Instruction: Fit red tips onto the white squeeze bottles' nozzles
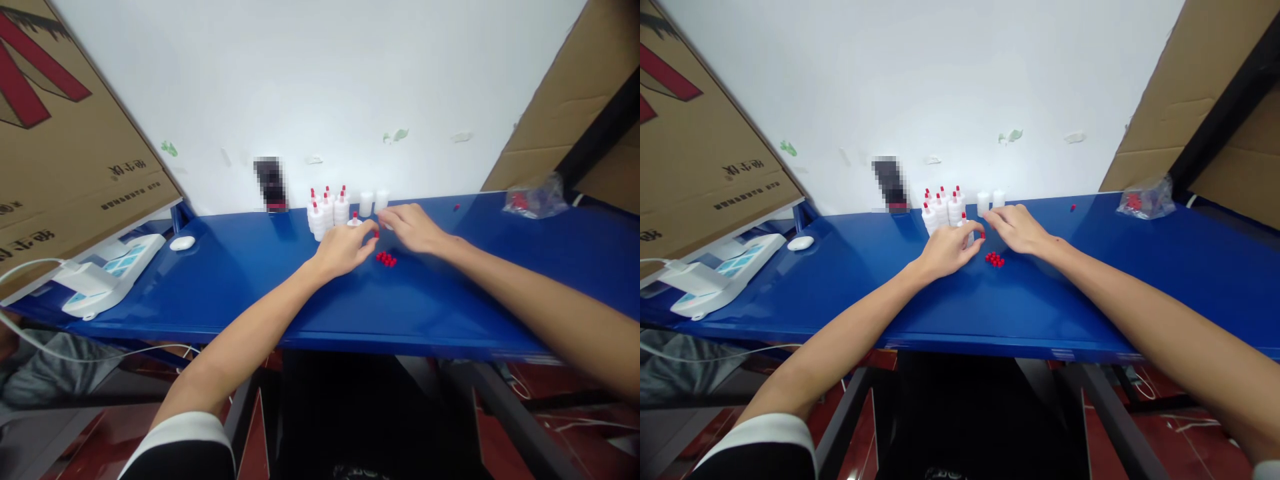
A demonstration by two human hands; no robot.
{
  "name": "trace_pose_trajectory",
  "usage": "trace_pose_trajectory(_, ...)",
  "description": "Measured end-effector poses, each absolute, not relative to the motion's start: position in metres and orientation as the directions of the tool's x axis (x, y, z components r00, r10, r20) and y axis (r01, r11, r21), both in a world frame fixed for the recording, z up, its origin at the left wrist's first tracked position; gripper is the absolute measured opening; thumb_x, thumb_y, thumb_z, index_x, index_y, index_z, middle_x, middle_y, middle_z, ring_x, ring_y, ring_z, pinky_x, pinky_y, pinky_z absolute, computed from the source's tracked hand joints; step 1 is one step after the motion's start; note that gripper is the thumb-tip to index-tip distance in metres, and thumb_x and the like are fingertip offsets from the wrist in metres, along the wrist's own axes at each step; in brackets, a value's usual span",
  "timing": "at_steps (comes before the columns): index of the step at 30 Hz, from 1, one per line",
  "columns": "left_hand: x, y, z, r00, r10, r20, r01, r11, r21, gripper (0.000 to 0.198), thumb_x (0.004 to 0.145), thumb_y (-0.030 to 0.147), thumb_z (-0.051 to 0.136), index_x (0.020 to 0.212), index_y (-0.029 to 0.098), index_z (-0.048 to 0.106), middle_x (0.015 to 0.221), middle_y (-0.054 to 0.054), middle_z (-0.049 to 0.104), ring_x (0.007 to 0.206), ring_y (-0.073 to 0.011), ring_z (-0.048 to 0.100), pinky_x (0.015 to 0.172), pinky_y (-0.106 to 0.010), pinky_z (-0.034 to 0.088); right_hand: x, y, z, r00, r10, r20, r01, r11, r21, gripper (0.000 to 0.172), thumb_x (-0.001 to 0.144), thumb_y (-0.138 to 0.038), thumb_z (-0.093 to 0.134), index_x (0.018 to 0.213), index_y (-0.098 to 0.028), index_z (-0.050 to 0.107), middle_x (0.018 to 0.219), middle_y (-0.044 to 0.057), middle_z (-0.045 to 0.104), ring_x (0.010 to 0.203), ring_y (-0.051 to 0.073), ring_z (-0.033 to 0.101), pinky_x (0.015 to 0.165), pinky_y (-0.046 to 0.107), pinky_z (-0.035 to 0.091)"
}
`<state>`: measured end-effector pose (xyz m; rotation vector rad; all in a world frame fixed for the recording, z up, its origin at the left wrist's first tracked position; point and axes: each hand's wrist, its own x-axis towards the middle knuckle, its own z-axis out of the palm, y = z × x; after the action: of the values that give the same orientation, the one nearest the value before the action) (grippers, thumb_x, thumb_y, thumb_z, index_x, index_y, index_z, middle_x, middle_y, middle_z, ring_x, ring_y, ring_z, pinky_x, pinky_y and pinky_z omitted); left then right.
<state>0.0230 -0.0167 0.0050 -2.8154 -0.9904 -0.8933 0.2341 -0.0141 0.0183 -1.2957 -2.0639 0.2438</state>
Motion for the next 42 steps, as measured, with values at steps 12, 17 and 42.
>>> trace_pose_trajectory(12,0.0247,-0.0181,0.0044,0.541,0.510,0.669,0.510,-0.831,0.221,0.018,0.102,0.034,0.063,0.111,0.020,0.066,0.066,0.004,0.064,0.055,-0.0095,0.055,0.057,-0.024,0.036,0.2290,-0.0208,0.0188,-0.374,0.802,0.465,0.613,0.590,-0.525,0.063,0.100,-0.072,0.029,0.064,-0.024,0.049,0.061,0.001,0.051,0.061,0.018,0.046,0.065,0.035,0.033)
trace_pose_trajectory(17,0.0252,-0.0180,0.0030,0.536,0.516,0.669,0.509,-0.829,0.231,0.017,0.100,0.033,0.065,0.110,0.020,0.067,0.069,0.004,0.066,0.056,-0.0095,0.056,0.057,-0.024,0.036,0.2272,-0.0195,0.0167,-0.350,0.838,0.420,0.581,0.545,-0.605,0.063,0.100,-0.067,0.030,0.055,-0.024,0.039,0.052,-0.001,0.040,0.055,0.016,0.040,0.063,0.035,0.032)
trace_pose_trajectory(42,0.0244,-0.0187,0.0033,0.579,0.535,0.615,0.593,-0.794,0.133,0.022,0.096,0.025,0.060,0.115,0.019,0.071,0.075,0.000,0.072,0.068,-0.0136,0.065,0.059,-0.024,0.041,0.2249,-0.0240,0.0185,-0.491,0.804,0.336,0.708,0.593,-0.383,0.039,0.101,-0.045,0.042,0.101,-0.019,0.072,0.095,0.009,0.076,0.084,0.027,0.068,0.078,0.037,0.045)
